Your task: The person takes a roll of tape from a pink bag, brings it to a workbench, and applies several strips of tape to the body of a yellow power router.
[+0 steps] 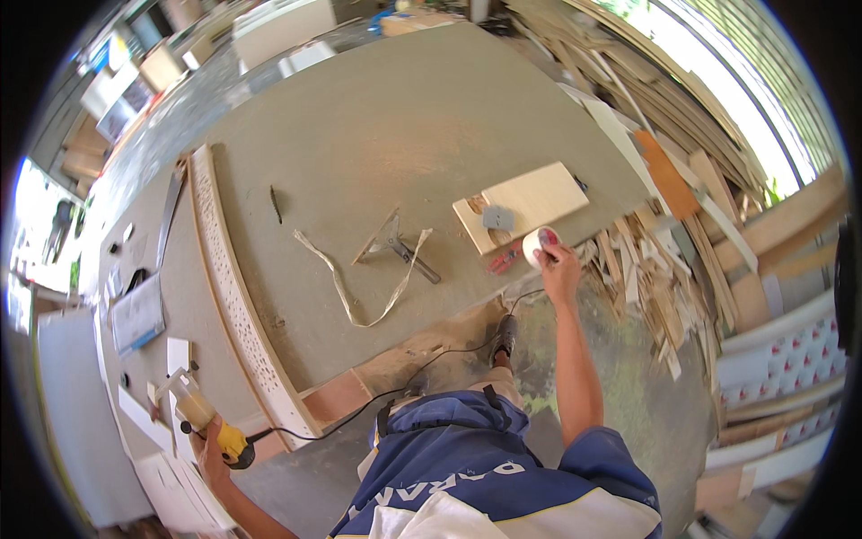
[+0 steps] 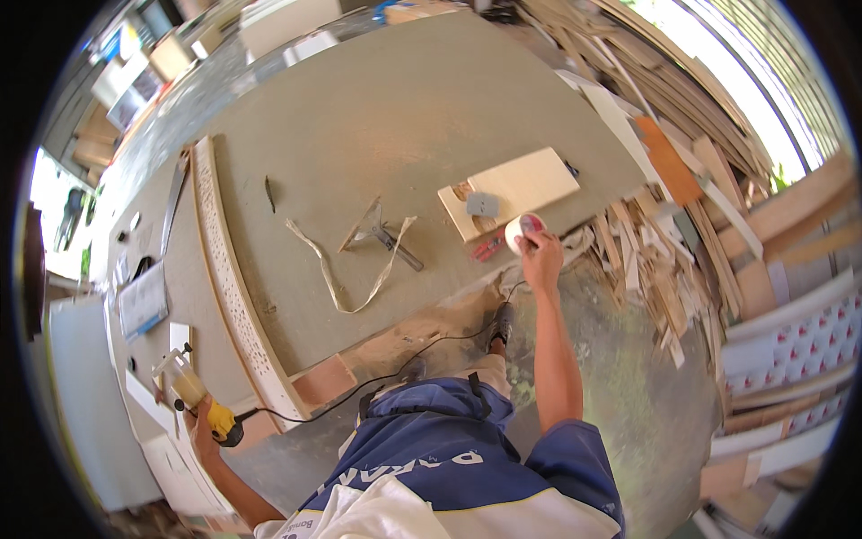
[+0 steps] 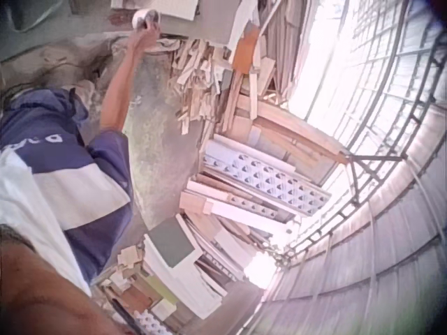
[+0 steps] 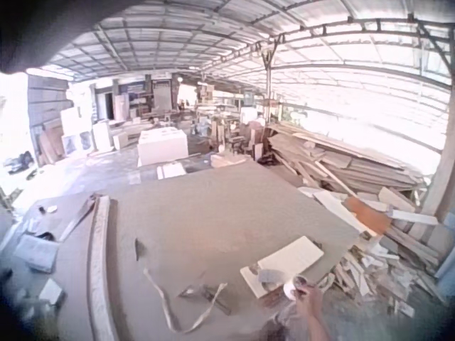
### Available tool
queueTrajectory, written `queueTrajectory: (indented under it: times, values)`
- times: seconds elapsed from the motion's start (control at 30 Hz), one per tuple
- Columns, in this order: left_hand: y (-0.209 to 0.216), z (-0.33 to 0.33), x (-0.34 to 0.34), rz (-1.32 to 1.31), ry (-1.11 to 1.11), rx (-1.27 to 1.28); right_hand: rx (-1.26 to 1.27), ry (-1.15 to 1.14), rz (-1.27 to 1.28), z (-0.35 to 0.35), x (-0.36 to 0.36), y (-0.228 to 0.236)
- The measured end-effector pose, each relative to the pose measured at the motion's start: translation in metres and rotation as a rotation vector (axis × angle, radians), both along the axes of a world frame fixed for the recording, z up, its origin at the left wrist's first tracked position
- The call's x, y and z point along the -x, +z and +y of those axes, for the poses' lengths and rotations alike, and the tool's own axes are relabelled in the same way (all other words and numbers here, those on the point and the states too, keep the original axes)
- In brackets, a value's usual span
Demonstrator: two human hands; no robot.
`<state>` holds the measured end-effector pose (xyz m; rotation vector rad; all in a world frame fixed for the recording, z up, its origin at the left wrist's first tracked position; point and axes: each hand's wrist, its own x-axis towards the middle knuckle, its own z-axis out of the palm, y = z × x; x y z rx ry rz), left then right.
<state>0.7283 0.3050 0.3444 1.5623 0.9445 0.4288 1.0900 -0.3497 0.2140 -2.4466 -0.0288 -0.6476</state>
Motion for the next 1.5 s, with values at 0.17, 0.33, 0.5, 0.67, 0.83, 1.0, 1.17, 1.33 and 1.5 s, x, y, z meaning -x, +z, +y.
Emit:
queueTrajectory:
  times: [0.17, 0.33, 0.5, 0.67, 0.83, 1.0, 1.17, 1.33, 1.5]
  values:
    - [0.026, -0.179, -0.023, -0.028, 0.113, -0.050, 0.124, 0.078, -0.052, -0.016, -0.123, -0.019]
    - [0.047, -0.344, -0.101, -0.126, 0.043, 0.011, 0.262, 0.143, -0.177, 0.015, -0.126, 0.002]
    - [0.032, -0.445, -0.179, -0.033, -0.169, 0.057, 0.159, 0.560, 0.208, 0.042, -0.108, -0.007]
    - [0.014, -0.501, -0.230, 0.002, -0.149, 0.070, 0.294, 0.557, 0.429, 0.034, -0.130, -0.013]
    - [0.017, -0.505, -0.257, 0.122, -0.307, -0.243, 0.138, 0.646, 0.474, 0.010, -0.136, -0.022]
    - [0.031, -0.502, -0.284, 0.117, -0.410, -0.156, -1.134, 1.032, 0.891, -0.026, -0.144, 0.015]
    - [0.038, -0.491, -0.302, 0.197, -0.615, -0.221, -1.344, 1.263, 0.824, -0.042, -0.138, 0.099]
    - [0.051, -0.483, -0.320, 0.192, -0.772, -0.439, -1.040, 1.426, 0.778, -0.046, -0.149, 0.122]
    - [0.055, -0.476, -0.332, 0.180, -0.832, -0.462, -0.840, 1.368, 0.675, -0.044, -0.148, 0.136]
